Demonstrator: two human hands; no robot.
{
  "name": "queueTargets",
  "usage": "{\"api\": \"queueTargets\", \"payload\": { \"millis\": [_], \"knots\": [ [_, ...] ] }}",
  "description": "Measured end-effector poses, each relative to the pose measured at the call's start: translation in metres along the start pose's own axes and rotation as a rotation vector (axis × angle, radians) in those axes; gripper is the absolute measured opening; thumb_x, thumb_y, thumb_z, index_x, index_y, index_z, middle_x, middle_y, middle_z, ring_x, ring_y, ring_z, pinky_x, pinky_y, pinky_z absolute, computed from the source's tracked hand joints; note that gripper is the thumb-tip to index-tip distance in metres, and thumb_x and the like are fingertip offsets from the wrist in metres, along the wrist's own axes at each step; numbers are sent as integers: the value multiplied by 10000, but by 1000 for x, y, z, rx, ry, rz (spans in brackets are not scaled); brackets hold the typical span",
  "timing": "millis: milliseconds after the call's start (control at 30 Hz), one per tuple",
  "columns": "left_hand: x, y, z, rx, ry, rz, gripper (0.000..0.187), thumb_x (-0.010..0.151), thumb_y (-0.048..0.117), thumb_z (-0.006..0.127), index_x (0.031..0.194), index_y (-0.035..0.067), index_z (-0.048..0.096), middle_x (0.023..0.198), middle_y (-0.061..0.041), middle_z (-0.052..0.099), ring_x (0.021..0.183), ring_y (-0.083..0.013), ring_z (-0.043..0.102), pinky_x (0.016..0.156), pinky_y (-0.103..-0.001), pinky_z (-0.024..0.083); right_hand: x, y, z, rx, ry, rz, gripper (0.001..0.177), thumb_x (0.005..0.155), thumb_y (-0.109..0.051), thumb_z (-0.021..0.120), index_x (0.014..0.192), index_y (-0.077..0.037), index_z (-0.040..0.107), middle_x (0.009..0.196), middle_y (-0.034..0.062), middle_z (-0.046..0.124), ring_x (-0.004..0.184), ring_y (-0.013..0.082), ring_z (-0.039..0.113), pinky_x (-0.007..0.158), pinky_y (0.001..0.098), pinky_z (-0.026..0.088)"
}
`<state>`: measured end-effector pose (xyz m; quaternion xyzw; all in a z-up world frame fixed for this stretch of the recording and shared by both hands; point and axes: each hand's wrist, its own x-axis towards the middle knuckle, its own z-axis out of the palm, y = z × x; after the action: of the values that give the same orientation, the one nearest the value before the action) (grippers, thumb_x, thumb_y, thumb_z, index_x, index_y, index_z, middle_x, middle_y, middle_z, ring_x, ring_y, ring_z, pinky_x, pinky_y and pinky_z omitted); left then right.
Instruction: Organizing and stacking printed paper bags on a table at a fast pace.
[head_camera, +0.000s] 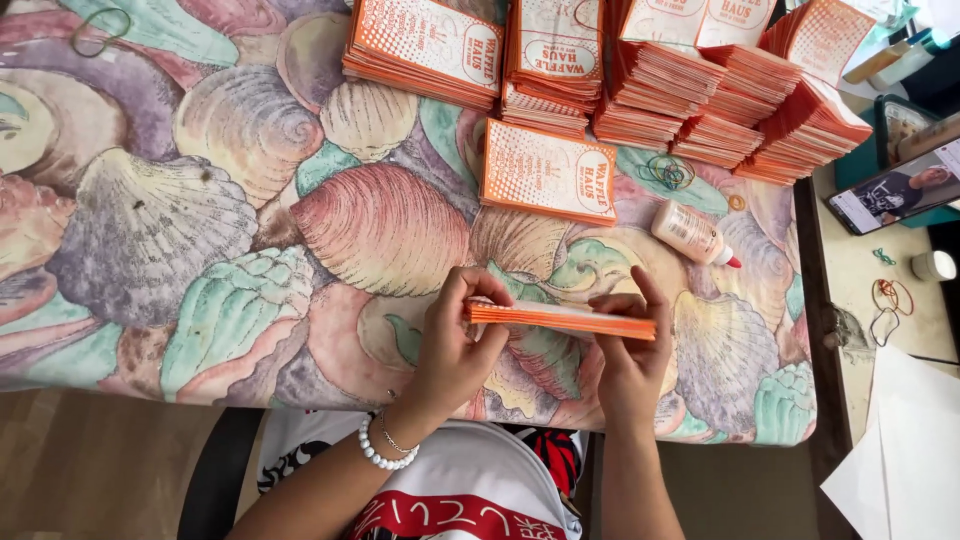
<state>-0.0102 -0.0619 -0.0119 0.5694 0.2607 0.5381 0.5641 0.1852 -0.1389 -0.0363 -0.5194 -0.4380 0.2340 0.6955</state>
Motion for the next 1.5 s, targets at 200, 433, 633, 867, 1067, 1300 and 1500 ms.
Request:
{"api": "queueTargets", "payload": {
  "millis": [200, 433, 633, 867, 1067, 1300, 1500],
  "knots": [
    [0, -3, 3, -4, 16, 16, 182, 831, -134, 562, 870, 37, 516, 856, -153, 646, 853, -269, 643, 699, -377, 528, 3, -21, -1, -364, 4, -318, 877, 832, -24, 707, 1572, 36, 241, 1434, 260, 474, 1437, 408, 437, 1251, 526, 293],
    [0, -10, 1, -13, -3, 10, 167, 889, -86, 547, 831, 57, 485, 851, -152, 641, 850, -246, 632, 684, -353, 530, 21, -56, 16, -1098, -313, -829, 234, 921, -186, 784, 1135, -90, 791, 1036, 98, 750, 1164, 410, 680, 1054, 537, 484],
    [15, 24, -23, 158, -171, 281, 389, 849, 142, 674, 1169, -61, 584, 997, -223, 638, 947, -350, 639, 844, -453, 548, 28, -56, 20, -1029, -336, -789, 60, 935, -128, 771, 976, -135, 813, 828, -2, 702, 862, 239, 714, 842, 375, 576],
    [37, 58, -50, 807, -576, 341, 168, 957, 89, 660, 1073, 1, 744, 844, -174, 757, 753, -316, 758, 666, -363, 603, 34, -68, 22, -997, -417, -713, 62, 942, -65, 735, 920, -91, 787, 784, 31, 698, 732, 244, 685, 719, 355, 572],
    [59, 70, -55, 712, -674, 52, 74, 896, 129, 719, 861, 90, 771, 648, -102, 738, 614, -286, 739, 624, -333, 583, 63, -95, 28, -692, -762, -243, 112, 928, -42, 679, 906, -25, 788, 726, 114, 731, 632, 319, 716, 607, 398, 570],
    [151, 24, -97, 1033, -385, 192, 143, 1002, 258, 682, 1083, 175, 767, 926, -65, 757, 837, -245, 720, 901, -375, 535, 115, -41, 35, -737, -1034, -39, 157, 870, -19, 702, 986, 69, 762, 905, 251, 770, 854, 493, 726, 774, 569, 557],
    [252, -54, -146, 1625, -423, 523, 418, 989, 53, 518, 1398, 53, 604, 1458, -230, 558, 1380, -432, 474, 1152, -626, 329, 125, -41, 29, -873, -974, -266, 479, 908, -379, 740, 1260, -57, 712, 1232, 161, 720, 1096, 326, 703, 952, 431, 539]
  ]
}}
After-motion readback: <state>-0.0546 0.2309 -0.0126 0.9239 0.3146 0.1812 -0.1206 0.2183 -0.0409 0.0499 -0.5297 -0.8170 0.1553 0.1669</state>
